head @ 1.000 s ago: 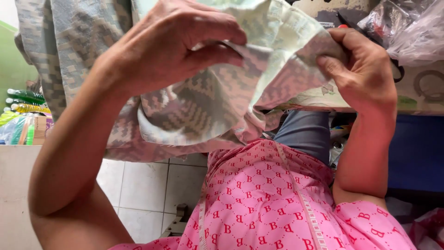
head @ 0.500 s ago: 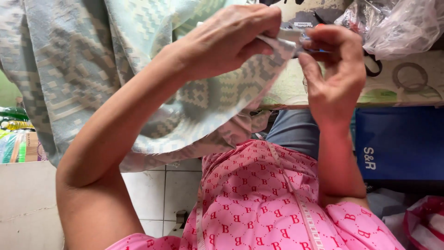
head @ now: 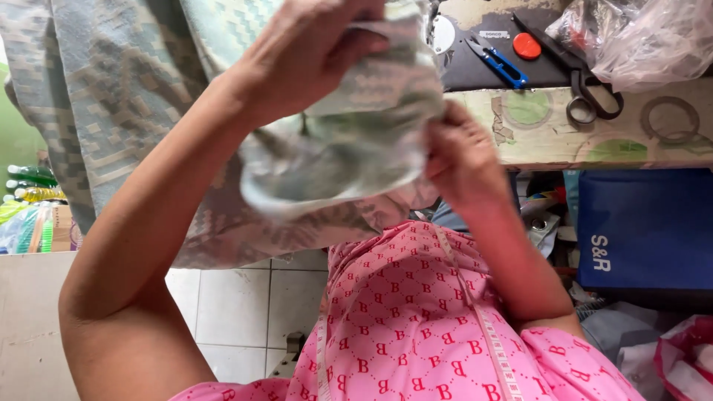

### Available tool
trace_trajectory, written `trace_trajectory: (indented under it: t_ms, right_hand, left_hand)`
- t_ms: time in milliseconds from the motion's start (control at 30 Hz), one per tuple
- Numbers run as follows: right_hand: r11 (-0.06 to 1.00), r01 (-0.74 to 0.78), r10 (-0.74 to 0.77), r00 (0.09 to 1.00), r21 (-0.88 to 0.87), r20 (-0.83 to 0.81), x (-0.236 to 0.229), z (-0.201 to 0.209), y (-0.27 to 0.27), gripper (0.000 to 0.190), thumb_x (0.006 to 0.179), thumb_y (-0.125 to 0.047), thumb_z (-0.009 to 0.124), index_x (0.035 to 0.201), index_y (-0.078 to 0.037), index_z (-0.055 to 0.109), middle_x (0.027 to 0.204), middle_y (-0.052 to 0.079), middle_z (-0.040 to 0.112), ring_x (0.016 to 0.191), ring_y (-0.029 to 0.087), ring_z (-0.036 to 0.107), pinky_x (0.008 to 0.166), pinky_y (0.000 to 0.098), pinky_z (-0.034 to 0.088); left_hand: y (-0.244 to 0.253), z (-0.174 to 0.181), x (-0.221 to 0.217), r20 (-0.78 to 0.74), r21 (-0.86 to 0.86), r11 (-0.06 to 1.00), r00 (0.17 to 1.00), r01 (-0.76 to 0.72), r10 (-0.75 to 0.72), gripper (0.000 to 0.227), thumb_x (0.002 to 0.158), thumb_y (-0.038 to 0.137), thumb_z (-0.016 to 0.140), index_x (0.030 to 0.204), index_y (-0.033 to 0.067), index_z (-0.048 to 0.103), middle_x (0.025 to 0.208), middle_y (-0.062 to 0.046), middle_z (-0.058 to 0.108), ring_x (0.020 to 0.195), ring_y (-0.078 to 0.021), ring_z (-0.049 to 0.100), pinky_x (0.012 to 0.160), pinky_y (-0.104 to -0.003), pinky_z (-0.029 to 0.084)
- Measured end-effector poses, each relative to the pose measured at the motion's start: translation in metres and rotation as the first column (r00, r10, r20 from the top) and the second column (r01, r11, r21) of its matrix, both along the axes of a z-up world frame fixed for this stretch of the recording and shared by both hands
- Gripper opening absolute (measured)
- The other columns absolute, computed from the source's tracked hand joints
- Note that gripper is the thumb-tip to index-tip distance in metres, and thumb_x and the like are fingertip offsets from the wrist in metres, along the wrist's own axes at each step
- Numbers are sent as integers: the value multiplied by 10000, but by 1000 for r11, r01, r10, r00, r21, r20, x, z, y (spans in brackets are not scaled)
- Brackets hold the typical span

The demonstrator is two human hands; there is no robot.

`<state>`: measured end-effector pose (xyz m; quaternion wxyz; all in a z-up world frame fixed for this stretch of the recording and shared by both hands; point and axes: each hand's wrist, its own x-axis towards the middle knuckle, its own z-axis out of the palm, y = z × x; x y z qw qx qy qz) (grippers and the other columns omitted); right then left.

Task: The person is sewing the edge of a curtain. They fold the fabric edge to create a hem and then guide it through a sewing machine to stitch it in place.

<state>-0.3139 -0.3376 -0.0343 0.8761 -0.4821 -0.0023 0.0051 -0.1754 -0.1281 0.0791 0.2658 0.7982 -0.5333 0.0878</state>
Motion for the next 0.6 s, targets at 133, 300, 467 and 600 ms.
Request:
trace_trajectory:
  t_ms: [133,300,467,600]
  right_hand:
    - [981,-186,187,982,-59,-4,-14,-25,-27,19,1066,-114,554,1084,-108,552,499,-1,436,321,102,435,295,275,453]
    - [482,88,112,980,-872,162,-21,-18,-26,131,964,-78,602,1075,-37,547,912,94,609,765,209,573,707,356,484]
    - [611,275,53,921,-742,385,-13,28,-13,398,974,-227,713,1252,37,606,1110,133,676,997,212,656,925,314,561]
    - [634,478,-98,830,-608,550,5,19,1,268,1003,-155,743,1182,3,622,1074,107,648,927,192,629,843,302,557]
  left_hand:
    - [11,-22,-10,-199,-182,969,971,-167,130,282,1030,97,761,944,76,494,816,-8,415,716,-167,347,650,-352,316]
    - [-1,-39,-29,-339,-234,971,940,-53,-31,247,999,-10,795,997,44,554,840,-20,506,711,-137,399,637,-283,347]
    - [-7,-40,-37,-206,-238,971,978,-11,-39,243,1016,76,824,998,49,584,838,-29,607,677,-150,502,592,-290,407]
    - [-12,-38,-48,-138,-255,966,988,31,-68,187,1049,92,740,1000,14,577,876,-80,605,743,-212,552,681,-337,452]
